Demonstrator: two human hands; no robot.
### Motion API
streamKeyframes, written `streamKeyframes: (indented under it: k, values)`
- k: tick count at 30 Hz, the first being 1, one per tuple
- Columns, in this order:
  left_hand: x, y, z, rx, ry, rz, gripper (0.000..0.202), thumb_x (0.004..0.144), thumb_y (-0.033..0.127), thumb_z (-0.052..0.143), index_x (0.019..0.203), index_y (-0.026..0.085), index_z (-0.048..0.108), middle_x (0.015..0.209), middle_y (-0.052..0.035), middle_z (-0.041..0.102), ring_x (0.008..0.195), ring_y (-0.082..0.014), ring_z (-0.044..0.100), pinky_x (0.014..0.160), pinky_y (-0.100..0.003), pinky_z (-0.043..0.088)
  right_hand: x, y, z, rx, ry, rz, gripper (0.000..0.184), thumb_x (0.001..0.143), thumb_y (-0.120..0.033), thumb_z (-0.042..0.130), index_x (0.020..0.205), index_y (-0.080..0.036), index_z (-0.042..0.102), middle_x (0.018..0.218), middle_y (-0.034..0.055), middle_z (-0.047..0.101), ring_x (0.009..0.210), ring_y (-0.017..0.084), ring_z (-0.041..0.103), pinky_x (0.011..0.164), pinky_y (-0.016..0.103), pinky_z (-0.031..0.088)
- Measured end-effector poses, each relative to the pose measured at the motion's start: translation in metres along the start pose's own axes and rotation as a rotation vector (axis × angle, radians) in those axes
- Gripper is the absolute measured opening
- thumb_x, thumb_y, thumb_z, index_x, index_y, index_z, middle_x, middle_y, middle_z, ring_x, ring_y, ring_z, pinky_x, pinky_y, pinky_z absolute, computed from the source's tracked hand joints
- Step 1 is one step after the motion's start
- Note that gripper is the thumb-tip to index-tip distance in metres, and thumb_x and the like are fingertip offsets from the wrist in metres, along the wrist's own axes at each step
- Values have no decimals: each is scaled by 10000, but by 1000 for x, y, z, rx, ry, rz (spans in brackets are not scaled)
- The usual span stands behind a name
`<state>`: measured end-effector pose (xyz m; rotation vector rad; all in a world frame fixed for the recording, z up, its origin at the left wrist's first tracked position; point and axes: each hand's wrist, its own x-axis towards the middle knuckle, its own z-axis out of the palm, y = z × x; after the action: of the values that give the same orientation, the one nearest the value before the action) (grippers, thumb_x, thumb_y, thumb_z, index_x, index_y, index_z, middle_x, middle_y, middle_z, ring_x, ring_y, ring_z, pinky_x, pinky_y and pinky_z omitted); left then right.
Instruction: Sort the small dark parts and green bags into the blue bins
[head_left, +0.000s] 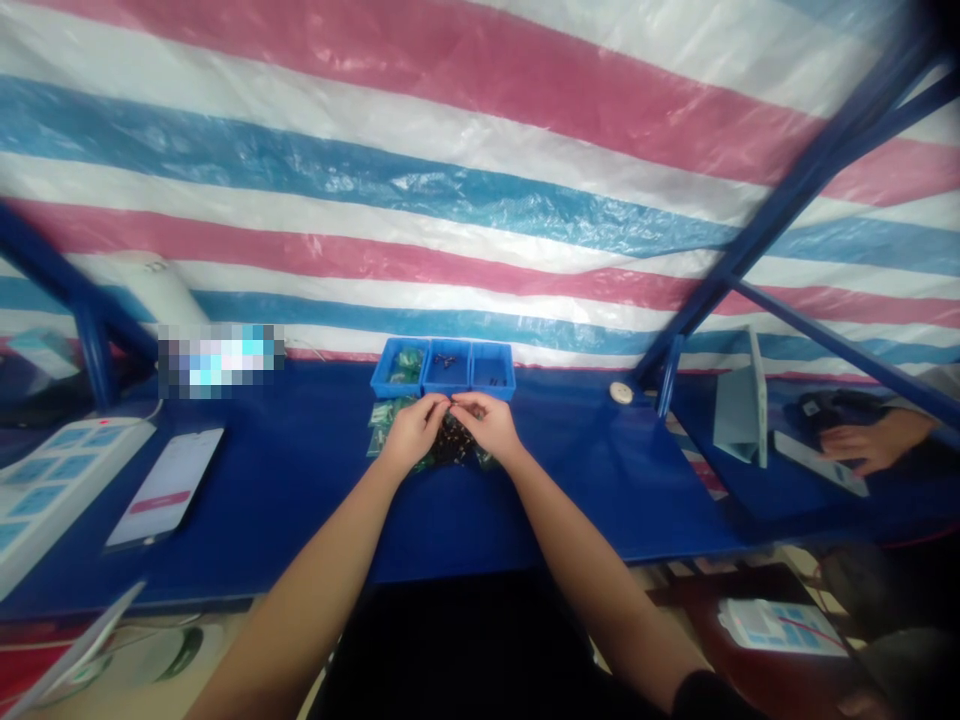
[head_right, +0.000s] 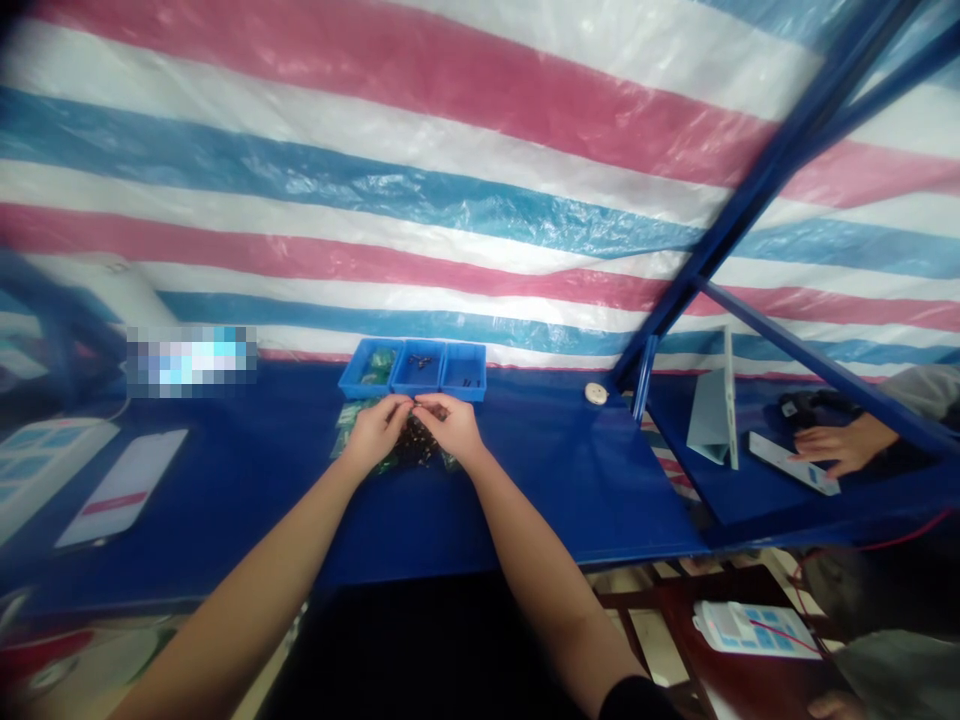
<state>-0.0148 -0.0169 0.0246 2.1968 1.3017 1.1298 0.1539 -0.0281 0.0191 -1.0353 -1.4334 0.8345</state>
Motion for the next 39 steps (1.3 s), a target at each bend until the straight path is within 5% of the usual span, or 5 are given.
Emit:
streamKeyframes:
  k: [9, 39]
  values:
    - [-1, 2, 0, -24, 28, -17, 325, 928, 439, 491, 1136, 235, 634, 848, -7, 705, 667, -141, 634, 666, -249, 483, 1, -4, -1, -33, 54, -29, 262, 800, -371, 678, 982, -192, 738, 956, 58, 745, 789, 172, 687, 775, 305, 563]
    - [0, 4, -2, -16, -17, 16, 321, 962, 432, 415, 1010, 208, 639, 843, -12, 696, 691, -135, 630, 701, -240, 471, -1, -4, -1, 2, 1, -25, 293, 790, -343, 688, 1035, -189, 735, 909, 61, 747, 789, 188, 697, 783, 326, 572]
